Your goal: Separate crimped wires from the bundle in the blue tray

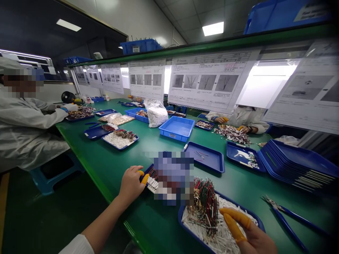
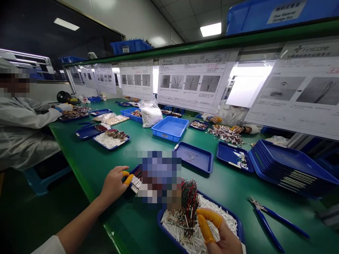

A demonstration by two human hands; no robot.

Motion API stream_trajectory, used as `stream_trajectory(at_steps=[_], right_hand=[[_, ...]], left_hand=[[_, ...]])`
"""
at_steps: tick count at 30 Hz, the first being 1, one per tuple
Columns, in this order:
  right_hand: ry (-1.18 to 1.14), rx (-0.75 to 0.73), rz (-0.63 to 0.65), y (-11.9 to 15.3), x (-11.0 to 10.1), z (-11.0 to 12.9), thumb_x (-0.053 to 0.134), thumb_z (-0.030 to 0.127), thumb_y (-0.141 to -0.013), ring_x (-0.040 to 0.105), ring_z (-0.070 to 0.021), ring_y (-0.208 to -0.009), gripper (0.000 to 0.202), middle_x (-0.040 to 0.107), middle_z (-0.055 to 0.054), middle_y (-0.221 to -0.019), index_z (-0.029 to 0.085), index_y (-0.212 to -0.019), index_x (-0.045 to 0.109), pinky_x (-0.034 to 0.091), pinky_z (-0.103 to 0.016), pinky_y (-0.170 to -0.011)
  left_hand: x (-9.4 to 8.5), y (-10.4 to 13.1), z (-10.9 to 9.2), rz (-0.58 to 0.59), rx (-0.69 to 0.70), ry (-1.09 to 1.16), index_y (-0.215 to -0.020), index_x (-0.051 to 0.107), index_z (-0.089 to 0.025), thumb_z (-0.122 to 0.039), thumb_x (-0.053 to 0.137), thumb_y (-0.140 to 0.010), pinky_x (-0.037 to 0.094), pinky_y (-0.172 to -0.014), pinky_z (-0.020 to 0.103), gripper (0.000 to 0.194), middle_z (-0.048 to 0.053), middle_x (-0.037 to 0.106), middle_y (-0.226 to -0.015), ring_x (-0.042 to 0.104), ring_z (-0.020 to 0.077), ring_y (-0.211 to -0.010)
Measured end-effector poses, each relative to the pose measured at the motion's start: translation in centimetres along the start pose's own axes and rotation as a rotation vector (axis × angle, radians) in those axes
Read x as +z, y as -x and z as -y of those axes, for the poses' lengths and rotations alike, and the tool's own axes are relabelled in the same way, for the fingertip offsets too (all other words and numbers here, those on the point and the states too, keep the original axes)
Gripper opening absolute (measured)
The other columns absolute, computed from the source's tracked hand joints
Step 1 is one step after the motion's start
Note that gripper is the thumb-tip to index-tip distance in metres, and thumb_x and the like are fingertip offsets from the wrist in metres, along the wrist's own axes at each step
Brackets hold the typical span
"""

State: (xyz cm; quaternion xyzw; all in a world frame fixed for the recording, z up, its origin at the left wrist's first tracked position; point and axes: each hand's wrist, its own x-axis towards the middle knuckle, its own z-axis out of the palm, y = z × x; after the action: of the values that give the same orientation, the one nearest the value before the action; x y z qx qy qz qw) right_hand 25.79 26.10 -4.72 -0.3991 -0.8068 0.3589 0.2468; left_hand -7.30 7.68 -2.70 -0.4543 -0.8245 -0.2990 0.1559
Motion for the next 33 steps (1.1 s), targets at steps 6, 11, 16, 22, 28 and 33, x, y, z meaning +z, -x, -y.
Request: stream_trajectory(at_steps=[6, 11, 16, 22, 28, 33], right_hand=[[0.030, -0.080, -0.047, 0.6, 0.7, 2.8, 0.042, 0.022, -0.061, 0.058, -0.0241, -0.092, 0.044, 0.063, -0.004, -0.099, 0.019, -0.100, 0.064, 0.047, -0.034, -0.082], [0.120, -0.198, -0.134, 1.1, 1.9, 5.3, 0.042, 0.020, -0.072, 0.052, -0.0237, -0.095, 0.029, 0.060, -0.008, -0.095, 0.017, -0.091, 0.064, 0.039, -0.039, -0.088], [0.246, -0.232, -0.024, 0.9, 1.9, 5.5, 0.048, 0.006, -0.070, 0.047, -0.0236, -0.093, 0.026, 0.057, -0.009, -0.089, 0.015, -0.089, 0.064, 0.038, -0.040, -0.084], [0.326, -0.258, -0.018, 0.8, 2.0, 5.9, 0.060, 0.015, -0.071, 0.045, -0.0256, -0.086, 0.013, 0.055, -0.011, -0.086, 0.013, -0.084, 0.061, 0.038, -0.041, -0.076], [0.385, -0.250, -0.088, 0.9, 2.5, 5.7, 0.056, 0.007, -0.070, 0.044, -0.0251, -0.085, 0.013, 0.053, -0.010, -0.084, 0.013, -0.081, 0.059, 0.038, -0.041, -0.076], [0.357, -0.232, -0.114, 0.9, 2.3, 5.6, 0.051, 0.004, -0.071, 0.044, -0.0253, -0.087, 0.015, 0.052, -0.011, -0.084, 0.012, -0.081, 0.058, 0.038, -0.041, -0.077]], left_hand=[[-0.7, -0.4, 0.8, -0.039, -0.042, 0.119, -0.084, 0.063, -0.014, -0.018, 0.043, -0.074, 0.048, -0.079, 0.035, 0.023, 0.007, 0.063, -0.098, 0.057, 0.0207, -0.091], [-1.2, -0.9, -2.4, -0.027, 0.068, 0.342, -0.093, 0.062, -0.016, -0.019, 0.046, -0.077, 0.048, -0.079, 0.029, 0.023, 0.006, 0.061, -0.100, 0.057, 0.0171, -0.091], [-1.2, -0.7, -9.7, 0.294, 0.420, 0.409, -0.088, 0.063, -0.017, -0.023, 0.051, -0.080, 0.047, -0.075, 0.029, 0.016, 0.006, 0.061, -0.091, 0.056, 0.0165, -0.085], [1.4, -0.3, -16.1, 0.661, 0.807, -0.048, -0.067, 0.059, -0.012, -0.019, 0.061, -0.068, 0.042, -0.060, 0.033, 0.008, 0.007, 0.059, -0.073, 0.054, 0.0224, -0.073], [2.8, 0.2, -15.9, 0.702, 0.768, -0.016, -0.068, 0.057, -0.013, -0.011, 0.051, -0.067, 0.040, -0.064, 0.035, 0.007, 0.006, 0.057, -0.075, 0.053, 0.0212, -0.075], [3.4, 0.6, -15.1, 0.679, 0.728, 0.030, -0.066, 0.056, -0.014, -0.016, 0.051, -0.070, 0.039, -0.067, 0.037, 0.007, 0.004, 0.057, -0.076, 0.051, 0.0213, -0.078]])
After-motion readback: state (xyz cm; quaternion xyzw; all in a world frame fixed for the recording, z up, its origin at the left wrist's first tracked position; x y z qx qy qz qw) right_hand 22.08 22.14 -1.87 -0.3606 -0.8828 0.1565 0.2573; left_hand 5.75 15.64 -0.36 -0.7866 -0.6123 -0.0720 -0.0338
